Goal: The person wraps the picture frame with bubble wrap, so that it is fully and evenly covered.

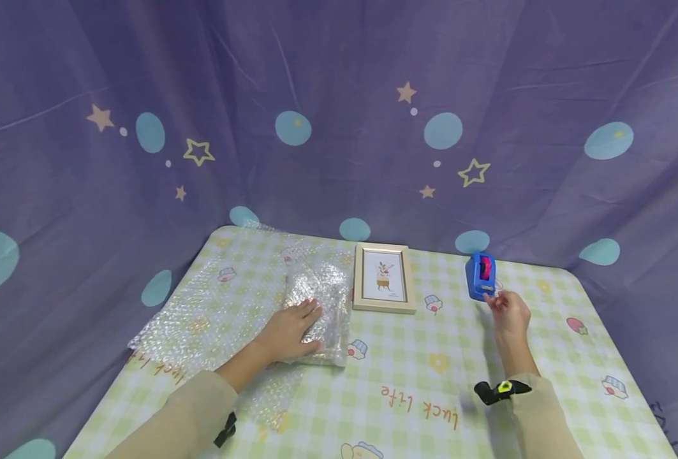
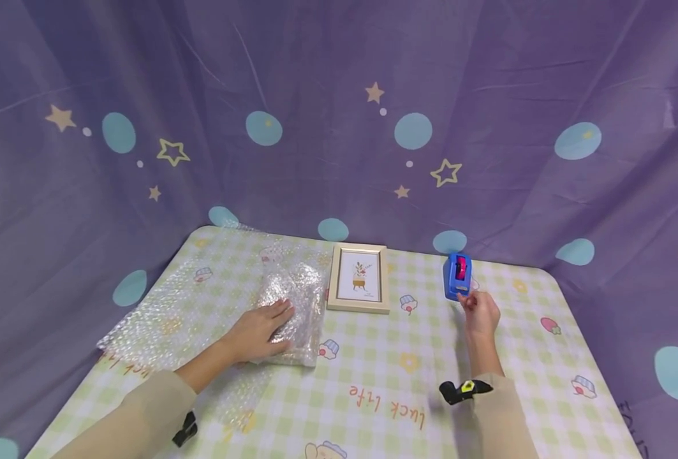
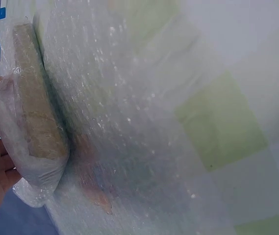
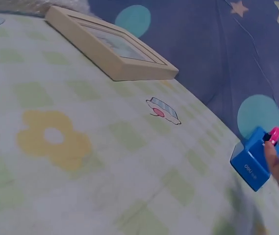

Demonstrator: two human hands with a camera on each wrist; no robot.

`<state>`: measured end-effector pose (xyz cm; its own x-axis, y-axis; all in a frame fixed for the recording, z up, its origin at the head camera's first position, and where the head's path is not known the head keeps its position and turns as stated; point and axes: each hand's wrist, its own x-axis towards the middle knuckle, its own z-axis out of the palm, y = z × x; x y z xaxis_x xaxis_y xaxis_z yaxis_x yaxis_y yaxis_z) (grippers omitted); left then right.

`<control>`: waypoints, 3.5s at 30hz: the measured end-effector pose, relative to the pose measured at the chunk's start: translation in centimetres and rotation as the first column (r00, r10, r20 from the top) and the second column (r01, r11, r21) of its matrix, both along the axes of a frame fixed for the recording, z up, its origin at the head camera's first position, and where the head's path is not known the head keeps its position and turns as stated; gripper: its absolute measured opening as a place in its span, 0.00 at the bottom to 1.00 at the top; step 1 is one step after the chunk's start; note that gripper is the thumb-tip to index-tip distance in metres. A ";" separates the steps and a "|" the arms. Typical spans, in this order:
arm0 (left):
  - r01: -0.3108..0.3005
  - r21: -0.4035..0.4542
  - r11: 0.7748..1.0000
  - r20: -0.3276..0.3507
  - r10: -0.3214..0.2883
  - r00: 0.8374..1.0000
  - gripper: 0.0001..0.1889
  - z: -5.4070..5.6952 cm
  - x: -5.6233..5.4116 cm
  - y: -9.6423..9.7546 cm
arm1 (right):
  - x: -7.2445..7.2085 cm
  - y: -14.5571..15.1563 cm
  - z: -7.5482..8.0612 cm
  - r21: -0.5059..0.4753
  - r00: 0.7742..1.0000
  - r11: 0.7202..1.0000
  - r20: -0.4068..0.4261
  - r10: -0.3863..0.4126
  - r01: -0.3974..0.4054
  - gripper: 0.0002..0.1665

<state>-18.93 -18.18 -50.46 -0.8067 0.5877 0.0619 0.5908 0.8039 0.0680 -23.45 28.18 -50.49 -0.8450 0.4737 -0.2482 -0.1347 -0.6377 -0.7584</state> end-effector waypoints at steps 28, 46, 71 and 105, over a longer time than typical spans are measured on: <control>0.000 0.029 1.000 0.004 -0.001 1.000 0.37 0.1 0.2 0.1 | 2.6 1.7 0.8 0.155 0.683 0.788 0.613 0.397 -0.596 0.23; 0.000 0.024 1.000 -0.006 0.000 1.000 0.37 0.4 0.3 0.2 | 2.4 0.8 0.2 0.514 0.752 0.648 0.645 0.140 -0.562 0.39; 0.005 0.023 1.000 -0.036 -0.004 0.999 0.37 0.0 0.3 0.1 | 0.5 1.7 -1.0 0.720 0.740 0.433 0.654 -0.159 -0.543 0.31; 0.005 0.037 0.999 -0.048 -0.003 0.999 0.37 -0.3 0.4 0.0 | 0.3 2.0 0.2 0.150 0.759 0.845 0.538 0.366 -0.513 0.24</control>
